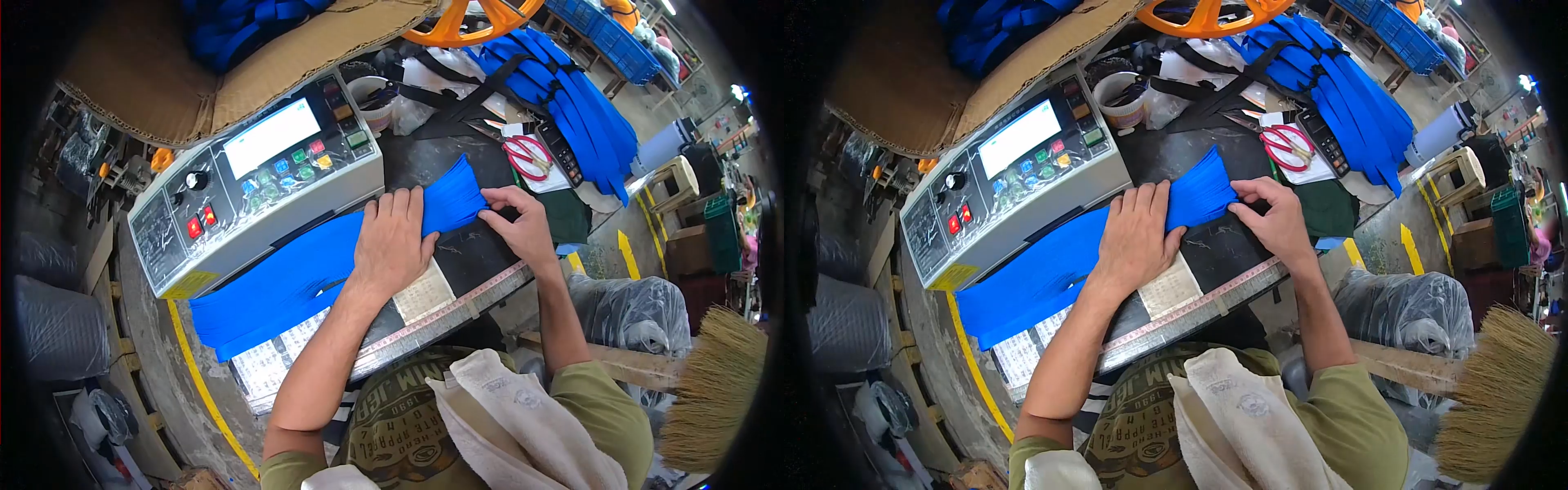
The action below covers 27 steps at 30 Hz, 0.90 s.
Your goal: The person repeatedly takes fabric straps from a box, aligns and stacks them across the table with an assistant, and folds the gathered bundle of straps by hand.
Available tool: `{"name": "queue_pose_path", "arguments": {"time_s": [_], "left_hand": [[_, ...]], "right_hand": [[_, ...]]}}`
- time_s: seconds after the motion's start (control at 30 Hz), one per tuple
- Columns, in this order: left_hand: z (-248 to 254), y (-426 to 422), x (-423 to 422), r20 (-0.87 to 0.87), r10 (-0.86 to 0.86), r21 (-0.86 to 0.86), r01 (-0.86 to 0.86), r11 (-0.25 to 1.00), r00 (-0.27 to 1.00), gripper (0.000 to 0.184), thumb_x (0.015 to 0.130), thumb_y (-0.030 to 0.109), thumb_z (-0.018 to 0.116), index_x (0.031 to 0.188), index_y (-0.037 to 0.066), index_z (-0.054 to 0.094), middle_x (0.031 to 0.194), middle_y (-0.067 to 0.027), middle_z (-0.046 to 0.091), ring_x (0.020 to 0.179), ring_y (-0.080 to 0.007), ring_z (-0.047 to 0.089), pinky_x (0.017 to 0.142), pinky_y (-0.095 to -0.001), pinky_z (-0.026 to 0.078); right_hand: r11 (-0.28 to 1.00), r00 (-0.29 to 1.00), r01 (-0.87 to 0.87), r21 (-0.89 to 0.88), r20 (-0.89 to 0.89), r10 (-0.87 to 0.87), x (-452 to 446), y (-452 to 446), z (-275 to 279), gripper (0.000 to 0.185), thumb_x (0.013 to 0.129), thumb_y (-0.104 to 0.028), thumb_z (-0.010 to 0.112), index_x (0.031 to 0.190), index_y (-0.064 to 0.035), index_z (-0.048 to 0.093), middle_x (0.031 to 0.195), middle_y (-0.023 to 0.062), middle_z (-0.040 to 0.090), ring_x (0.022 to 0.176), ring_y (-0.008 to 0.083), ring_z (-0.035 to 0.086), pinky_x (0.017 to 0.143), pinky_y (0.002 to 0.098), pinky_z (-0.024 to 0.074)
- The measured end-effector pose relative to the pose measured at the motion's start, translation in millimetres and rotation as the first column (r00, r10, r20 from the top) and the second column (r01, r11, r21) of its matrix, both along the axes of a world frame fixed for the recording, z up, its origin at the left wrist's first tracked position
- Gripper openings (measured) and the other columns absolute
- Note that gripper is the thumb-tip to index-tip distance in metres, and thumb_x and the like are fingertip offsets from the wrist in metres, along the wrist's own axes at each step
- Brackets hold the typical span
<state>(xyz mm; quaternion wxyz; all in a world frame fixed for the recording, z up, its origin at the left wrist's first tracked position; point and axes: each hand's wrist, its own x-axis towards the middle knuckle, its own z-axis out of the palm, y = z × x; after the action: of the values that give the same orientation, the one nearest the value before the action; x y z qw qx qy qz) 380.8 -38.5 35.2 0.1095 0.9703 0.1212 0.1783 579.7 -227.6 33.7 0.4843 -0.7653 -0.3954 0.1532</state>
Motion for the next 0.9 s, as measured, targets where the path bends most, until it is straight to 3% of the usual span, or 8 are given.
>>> {"name": "queue_pose_path", "arguments": {"time_s": [0.07,0.1,0.17,0.3,0.47,0.57,0.7,0.9], "left_hand": [[0.8,1.0,-0.4,0.013,0.003,0.0,-0.003,1.0,1.0,0.077,0.097,0.034,0.083,0.154,-0.009,0.055,0.131,-0.0202,0.063,0.122,-0.0368,0.061,0.111,-0.0514,0.048],[0.8,1.0,-0.7,0.011,0.006,0.01,-0.006,1.0,1.0,0.077,0.097,0.034,0.083,0.154,-0.009,0.055,0.131,-0.0201,0.063,0.122,-0.0367,0.061,0.11,-0.0514,0.048],[-0.5,-0.7,-0.8,0.006,0.011,0.024,-0.011,1.0,1.0,0.076,0.097,0.033,0.083,0.154,-0.009,0.055,0.131,-0.02,0.063,0.122,-0.0366,0.061,0.11,-0.0513,0.048],[-0.9,0.6,-1.2,-0.01,0.004,0.038,-0.004,0.999,1.0,0.078,0.097,0.035,0.083,0.155,-0.009,0.054,0.132,-0.0199,0.062,0.122,-0.0361,0.061,0.111,-0.0508,0.048],[-2.9,1.5,-1.4,-0.012,0.002,0.045,-0.001,0.999,1.0,0.079,0.097,0.036,0.083,0.155,-0.009,0.054,0.132,-0.0195,0.062,0.122,-0.0355,0.061,0.11,-0.0502,0.048],[-3.6,2.5,-1.1,0.004,-0.003,0.055,0.002,0.999,1.0,0.079,0.097,0.036,0.084,0.155,-0.008,0.054,0.131,-0.019,0.062,0.121,-0.035,0.061,0.109,-0.0496,0.048],[-3.9,2.8,-1.9,0.019,-0.004,0.044,0.004,0.999,1.0,0.079,0.097,0.037,0.084,0.155,-0.008,0.055,0.131,-0.0189,0.063,0.121,-0.0348,0.061,0.107,-0.049,0.048],[-3.0,2.7,-2.4,0.009,-0.001,0.035,0.001,0.999,1.0,0.078,0.097,0.037,0.084,0.154,-0.008,0.055,0.131,-0.0187,0.063,0.122,-0.0345,0.061,0.106,-0.0485,0.048]], "right_hand": [[0.999,1.0,0.009,0.042,-0.015,-0.009,-4.7,3.0,6.3,0.044,0.081,-0.005,0.092,0.124,-0.0013,0.082,0.117,0.009,0.077,0.105,0.0261,0.072,0.107,0.042,0.0538],[0.997,0.981,-0.004,0.08,0.192,-0.012,-9.9,2.6,8.4,0.042,0.081,-0.006,0.093,0.121,-0.0025,0.083,0.114,0.0089,0.077,0.103,0.0267,0.071,0.104,0.042,0.0533],[0.989,0.82,-0.05,0.14,0.571,-0.039,-24.2,1.7,13.2,0.039,0.08,-0.007,0.094,0.117,-0.0048,0.084,0.11,0.0089,0.076,0.099,0.0279,0.071,0.098,0.042,0.0523],[0.969,0.708,-0.232,0.09,0.698,0.104,-46.6,1.9,8.7,0.035,0.078,-0.009,0.093,0.113,-0.0106,0.085,0.107,0.0065,0.074,0.096,0.028,0.069,0.09,0.042,0.0484],[0.975,0.656,-0.192,0.113,0.753,0.042,-52.9,4.6,7.0,0.032,0.081,-0.011,0.091,0.112,-0.015,0.085,0.102,0.0003,0.072,0.093,0.0211,0.067,0.088,0.0416,0.0452],[0.999,0.654,-0.051,-0.002,0.756,0.034,-53.3,5.2,2.5,0.033,0.081,-0.01,0.091,0.113,-0.0155,0.086,0.095,-0.0012,0.073,0.087,0.0209,0.065,0.088,0.0422,0.0438],[0.996,0.566,-0.088,0.018,0.824,0.036,-51.5,7.5,0.2,0.031,0.083,-0.011,0.091,0.114,-0.0158,0.087,0.09,-0.004,0.073,0.084,0.0184,0.064,0.087,0.0418,0.0418],[0.995,0.558,-0.087,0.042,0.83,0.013,-52.3,4.4,-1.4,0.028,0.084,-0.011,0.091,0.112,-0.0158,0.088,0.091,-0.0047,0.073,0.084,0.0174,0.064,0.087,0.0414,0.0412]]}}
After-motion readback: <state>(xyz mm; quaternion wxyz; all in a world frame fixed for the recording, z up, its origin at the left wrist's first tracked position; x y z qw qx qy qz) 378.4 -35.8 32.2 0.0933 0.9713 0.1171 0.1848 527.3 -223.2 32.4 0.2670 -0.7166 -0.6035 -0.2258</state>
